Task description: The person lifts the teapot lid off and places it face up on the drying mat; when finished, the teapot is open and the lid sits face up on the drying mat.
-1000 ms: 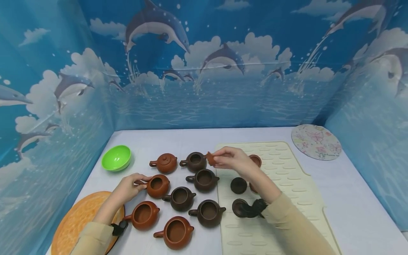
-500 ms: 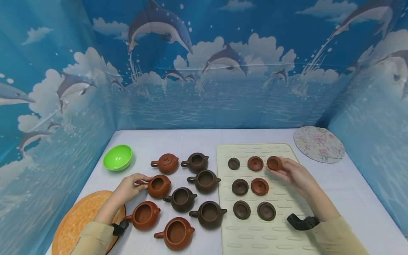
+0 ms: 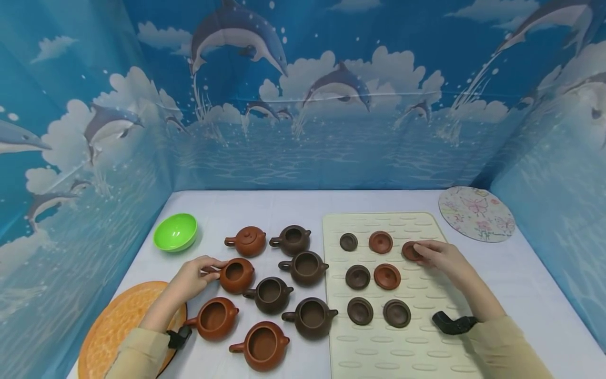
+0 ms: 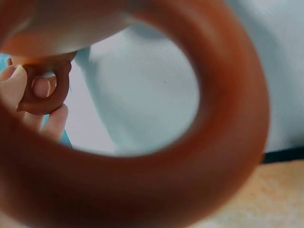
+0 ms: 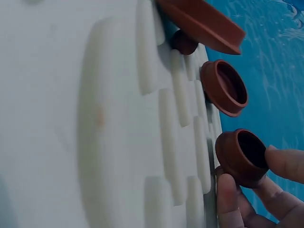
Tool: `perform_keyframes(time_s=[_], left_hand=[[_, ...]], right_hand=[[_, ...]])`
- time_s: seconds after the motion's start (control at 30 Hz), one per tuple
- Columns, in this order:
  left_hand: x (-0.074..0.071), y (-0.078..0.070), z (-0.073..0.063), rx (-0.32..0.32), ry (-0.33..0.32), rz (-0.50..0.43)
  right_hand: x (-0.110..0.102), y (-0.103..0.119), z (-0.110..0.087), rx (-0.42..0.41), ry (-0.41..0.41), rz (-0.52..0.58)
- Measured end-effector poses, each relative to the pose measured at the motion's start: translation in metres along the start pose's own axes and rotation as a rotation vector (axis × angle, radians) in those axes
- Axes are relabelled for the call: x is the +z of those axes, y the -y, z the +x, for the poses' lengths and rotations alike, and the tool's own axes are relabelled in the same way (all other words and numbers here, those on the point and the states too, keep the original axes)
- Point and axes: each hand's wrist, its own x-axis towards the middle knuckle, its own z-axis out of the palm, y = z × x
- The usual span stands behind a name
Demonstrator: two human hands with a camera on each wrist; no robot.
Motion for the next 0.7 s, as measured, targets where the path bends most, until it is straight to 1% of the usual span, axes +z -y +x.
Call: perform_keyframes(time_s=[0.1,0.23,0.33,0.57,0.7], left_hand=[[0.0003,0.0001,0.0006,-0.007,0.002,-0.003],[0.0012,0.0004,0.001,-0.001,-0.005,-0.003],[0.0015,0.0004,0.0011,0.0,-0.009,-0.002],[0.0,-0.0018,-0.0013,-0.005,-0.005,-0.011],[-0.0028,-0.006,-0.0005,0.007,0.001,-0.003]], right_hand=[[0.0011,-0.0007,0.0011,-0.009,-0.027,-0.087],[0.0028,-0.002,0.0009,-0.031,-0.033,-0.15],[0.0033,-0.0012,-0.0002,-0.025,-0.03,-0.198],[0.002,0.0025,-0.001,0.013,-0.049,-0.252],[-0.0012,0.0054,-0.0021,-0.009,-0.089,-0.288]])
